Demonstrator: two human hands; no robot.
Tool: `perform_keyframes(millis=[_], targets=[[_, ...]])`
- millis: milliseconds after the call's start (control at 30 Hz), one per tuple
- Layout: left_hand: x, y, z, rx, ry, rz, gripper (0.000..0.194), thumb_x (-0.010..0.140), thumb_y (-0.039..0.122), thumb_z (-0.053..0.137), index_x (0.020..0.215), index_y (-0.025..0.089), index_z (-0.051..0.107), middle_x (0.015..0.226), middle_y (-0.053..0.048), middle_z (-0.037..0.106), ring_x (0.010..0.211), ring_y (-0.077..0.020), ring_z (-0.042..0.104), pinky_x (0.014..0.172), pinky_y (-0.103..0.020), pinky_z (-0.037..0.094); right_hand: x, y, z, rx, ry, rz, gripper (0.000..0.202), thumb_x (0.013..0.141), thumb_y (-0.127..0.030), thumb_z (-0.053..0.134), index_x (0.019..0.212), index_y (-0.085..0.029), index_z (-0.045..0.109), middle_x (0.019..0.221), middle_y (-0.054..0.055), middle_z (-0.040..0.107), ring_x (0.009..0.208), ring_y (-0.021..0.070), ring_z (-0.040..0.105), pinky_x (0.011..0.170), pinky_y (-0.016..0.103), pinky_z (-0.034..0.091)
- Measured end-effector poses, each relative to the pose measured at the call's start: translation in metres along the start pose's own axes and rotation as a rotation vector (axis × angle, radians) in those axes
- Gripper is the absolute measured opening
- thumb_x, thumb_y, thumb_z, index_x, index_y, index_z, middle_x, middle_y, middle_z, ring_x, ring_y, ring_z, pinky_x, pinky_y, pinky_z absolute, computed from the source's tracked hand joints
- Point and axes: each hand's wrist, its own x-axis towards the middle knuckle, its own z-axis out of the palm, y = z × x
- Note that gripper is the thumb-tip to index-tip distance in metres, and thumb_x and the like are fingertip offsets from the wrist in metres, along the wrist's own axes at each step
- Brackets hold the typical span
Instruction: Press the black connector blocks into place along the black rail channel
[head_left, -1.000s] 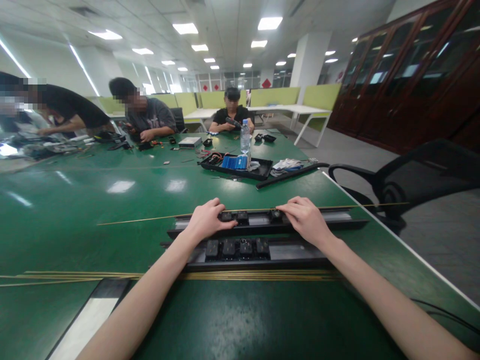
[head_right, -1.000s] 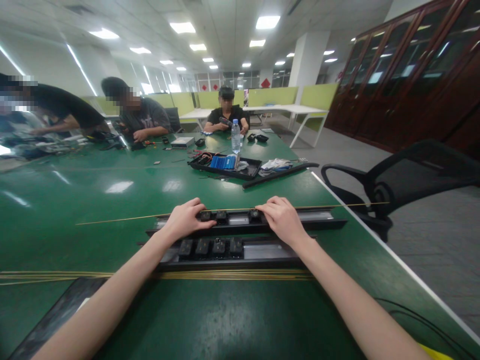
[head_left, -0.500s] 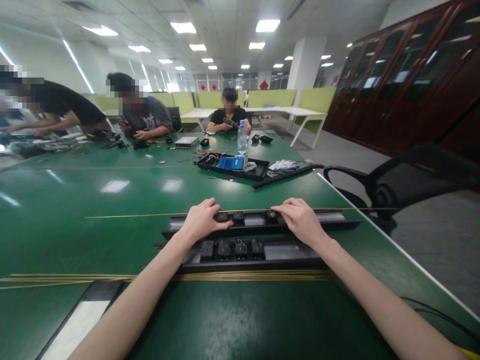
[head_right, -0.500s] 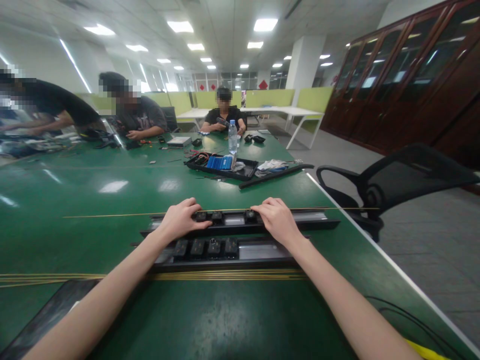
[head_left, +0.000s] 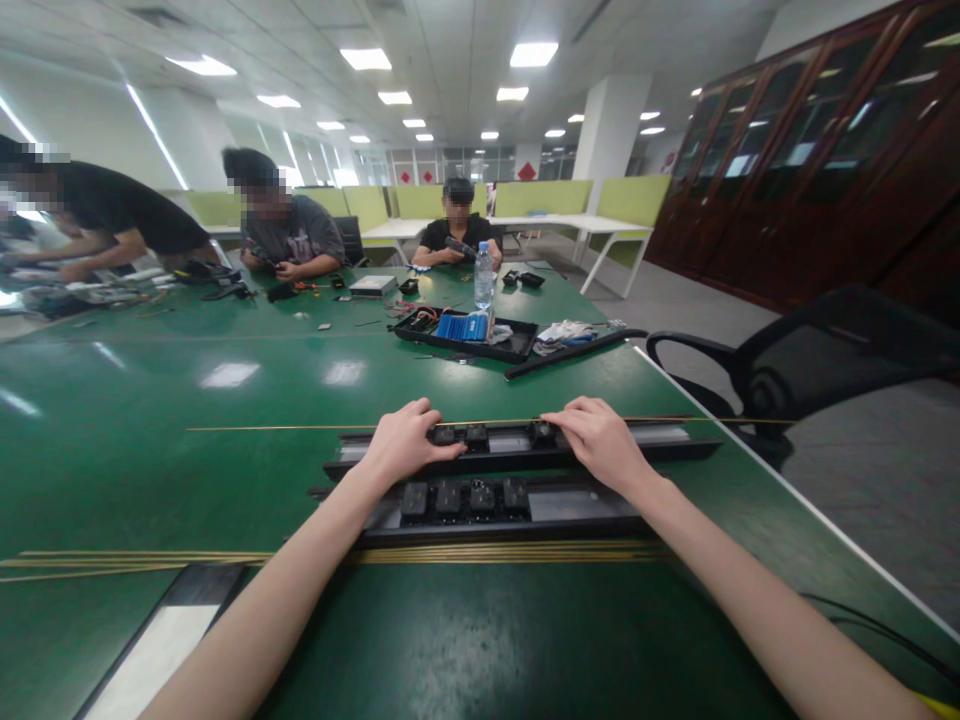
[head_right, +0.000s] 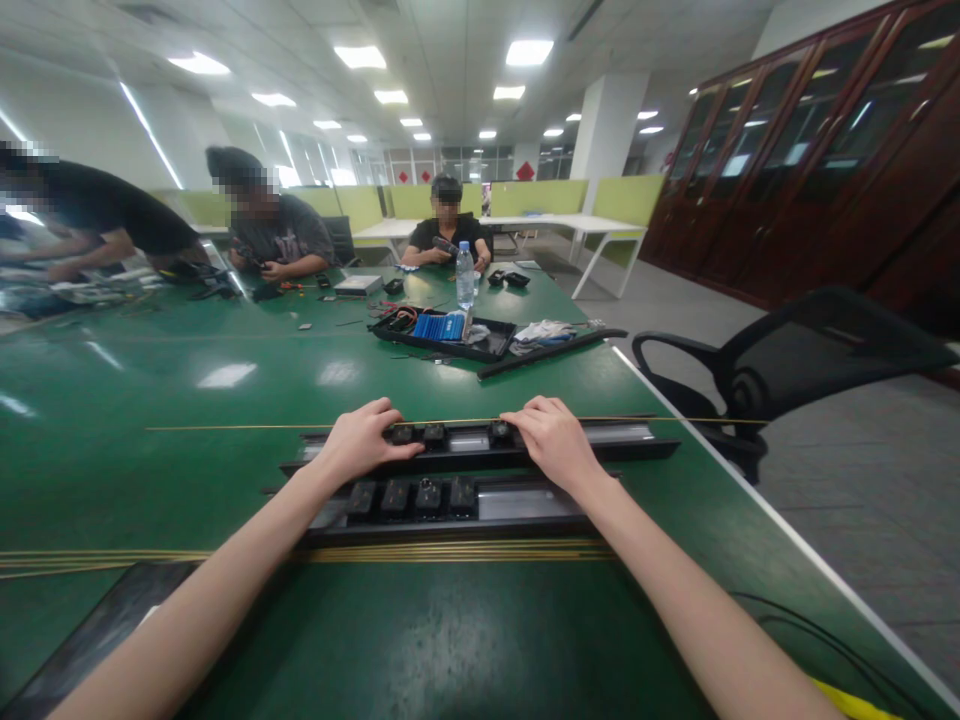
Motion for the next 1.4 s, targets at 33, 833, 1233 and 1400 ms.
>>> perform_keyframes(millis=[33, 833, 1233, 1400], targets=[[0.0, 0.0, 0.0, -0.004, 0.002, 0.0, 0.054, 0.079, 0.073, 0.055, 0.09, 0.022, 0.068, 0.092, -0.005, 0.061, 0.086, -0.0201, 0.06, 0.068, -0.028, 0.043, 0.0, 0.0, 0.0, 0.0, 0.0, -0.002, 0.033, 0.095, -0.015, 0.044, 0.112, -0.017, 0.072, 0.09, 0.011, 0.069, 0.09, 0.0246, 0.058, 0.081, 0.04, 0.047], [0.001, -0.001, 0.001, -0.012, -0.018, -0.032, 0.059, 0.077, 0.077, 0.054, 0.091, 0.022, 0.069, 0.091, -0.004, 0.06, 0.076, -0.0197, 0.063, 0.065, -0.029, 0.042, -0.001, 0.022, -0.007, 0.09, -0.088, 0.025, 0.032, 0.095, -0.017, 0.046, 0.112, -0.023, 0.073, 0.092, 0.008, 0.067, 0.084, 0.0208, 0.061, 0.078, 0.036, 0.051], [0.002, -0.001, 0.002, -0.056, -0.039, -0.036, 0.056, 0.078, 0.075, 0.056, 0.091, 0.022, 0.068, 0.09, -0.004, 0.065, 0.08, -0.0211, 0.065, 0.067, -0.028, 0.042, -0.001, 0.036, -0.015, 0.109, -0.121, 0.023, 0.028, 0.094, -0.019, 0.05, 0.109, -0.024, 0.074, 0.092, 0.007, 0.069, 0.086, 0.02, 0.065, 0.078, 0.035, 0.052], [0.002, -0.001, 0.001, -0.068, -0.042, -0.036, 0.054, 0.078, 0.073, 0.056, 0.091, 0.022, 0.068, 0.089, -0.005, 0.067, 0.084, -0.0222, 0.066, 0.07, -0.028, 0.043, -0.002, 0.039, -0.017, 0.118, -0.133, 0.034, 0.027, 0.094, -0.021, 0.051, 0.107, -0.025, 0.075, 0.093, 0.007, 0.069, 0.085, 0.0195, 0.065, 0.078, 0.034, 0.053]])
